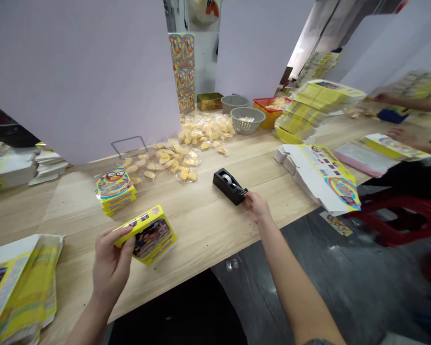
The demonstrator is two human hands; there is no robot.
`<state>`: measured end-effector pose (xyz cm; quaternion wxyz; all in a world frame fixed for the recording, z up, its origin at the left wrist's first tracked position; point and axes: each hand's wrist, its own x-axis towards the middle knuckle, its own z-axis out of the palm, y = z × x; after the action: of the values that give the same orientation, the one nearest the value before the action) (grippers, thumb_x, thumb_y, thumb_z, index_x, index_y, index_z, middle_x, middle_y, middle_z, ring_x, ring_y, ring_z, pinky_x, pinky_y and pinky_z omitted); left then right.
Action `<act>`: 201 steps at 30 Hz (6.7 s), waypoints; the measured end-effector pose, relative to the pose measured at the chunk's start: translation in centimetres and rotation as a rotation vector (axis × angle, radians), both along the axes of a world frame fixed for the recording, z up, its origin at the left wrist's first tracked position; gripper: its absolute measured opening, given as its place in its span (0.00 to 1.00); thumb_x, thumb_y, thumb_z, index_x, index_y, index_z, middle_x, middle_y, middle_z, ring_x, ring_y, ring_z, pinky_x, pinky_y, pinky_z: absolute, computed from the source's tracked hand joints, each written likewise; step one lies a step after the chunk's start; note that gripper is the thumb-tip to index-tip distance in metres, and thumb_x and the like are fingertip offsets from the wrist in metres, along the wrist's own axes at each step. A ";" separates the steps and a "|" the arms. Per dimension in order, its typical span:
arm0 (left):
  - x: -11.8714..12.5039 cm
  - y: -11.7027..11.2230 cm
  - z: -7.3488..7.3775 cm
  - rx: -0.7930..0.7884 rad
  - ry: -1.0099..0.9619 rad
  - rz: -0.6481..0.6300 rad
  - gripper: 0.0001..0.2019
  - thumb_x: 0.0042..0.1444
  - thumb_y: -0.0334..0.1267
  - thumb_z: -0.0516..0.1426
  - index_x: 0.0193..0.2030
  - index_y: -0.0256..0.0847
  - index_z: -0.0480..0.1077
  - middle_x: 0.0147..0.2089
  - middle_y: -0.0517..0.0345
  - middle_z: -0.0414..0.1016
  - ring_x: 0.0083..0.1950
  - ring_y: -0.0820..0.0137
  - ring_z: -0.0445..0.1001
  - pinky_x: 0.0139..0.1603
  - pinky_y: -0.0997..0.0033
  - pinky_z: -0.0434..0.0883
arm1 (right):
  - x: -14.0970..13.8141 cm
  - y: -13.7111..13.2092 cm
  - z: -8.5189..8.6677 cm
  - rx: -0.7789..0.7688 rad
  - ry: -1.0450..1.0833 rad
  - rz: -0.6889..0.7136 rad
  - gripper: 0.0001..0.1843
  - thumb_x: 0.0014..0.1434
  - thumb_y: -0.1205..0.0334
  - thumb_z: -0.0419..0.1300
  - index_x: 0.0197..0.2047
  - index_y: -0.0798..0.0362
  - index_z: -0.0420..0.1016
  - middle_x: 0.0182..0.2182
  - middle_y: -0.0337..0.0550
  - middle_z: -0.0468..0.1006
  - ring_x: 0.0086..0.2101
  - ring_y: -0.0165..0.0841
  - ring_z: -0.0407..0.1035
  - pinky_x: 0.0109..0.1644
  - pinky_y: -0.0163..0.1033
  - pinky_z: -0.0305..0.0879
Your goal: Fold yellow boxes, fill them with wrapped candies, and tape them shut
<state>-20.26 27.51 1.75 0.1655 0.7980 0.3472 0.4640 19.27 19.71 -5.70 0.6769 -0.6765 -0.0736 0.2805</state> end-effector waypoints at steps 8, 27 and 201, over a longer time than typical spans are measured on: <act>0.0 -0.9 1.5 0.106 0.073 0.005 0.11 0.59 0.31 0.55 0.48 0.44 0.67 0.47 0.54 0.67 0.49 0.66 0.69 0.47 0.64 0.71 | -3.6 -0.9 -0.5 -0.048 -0.186 -0.154 0.11 0.45 0.54 0.63 0.25 0.53 0.70 0.24 0.36 0.71 0.28 0.31 0.68 0.33 0.37 0.68; 0.6 -2.5 0.9 0.217 0.024 -0.057 0.15 0.58 0.26 0.55 0.49 0.45 0.60 0.49 0.54 0.70 0.51 0.68 0.73 0.48 0.63 0.75 | -25.0 0.8 11.0 0.194 -0.175 0.593 0.38 0.56 0.53 0.63 0.65 0.54 0.55 0.21 0.32 0.74 0.26 0.32 0.72 0.34 0.39 0.69; -6.4 -1.7 -5.9 -0.146 0.937 -0.056 0.48 0.48 0.66 0.55 0.69 0.37 0.50 0.70 0.38 0.52 0.71 0.47 0.48 0.68 0.40 0.38 | -22.8 -0.1 -1.9 -0.075 -1.561 1.222 0.24 0.65 0.60 0.52 0.64 0.49 0.62 0.60 0.48 0.67 0.60 0.47 0.57 0.62 0.56 0.55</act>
<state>-26.67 25.77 -4.17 0.0593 0.9166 0.3946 0.0239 -3.58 19.58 -7.65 0.1558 -0.5385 -0.8260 0.0592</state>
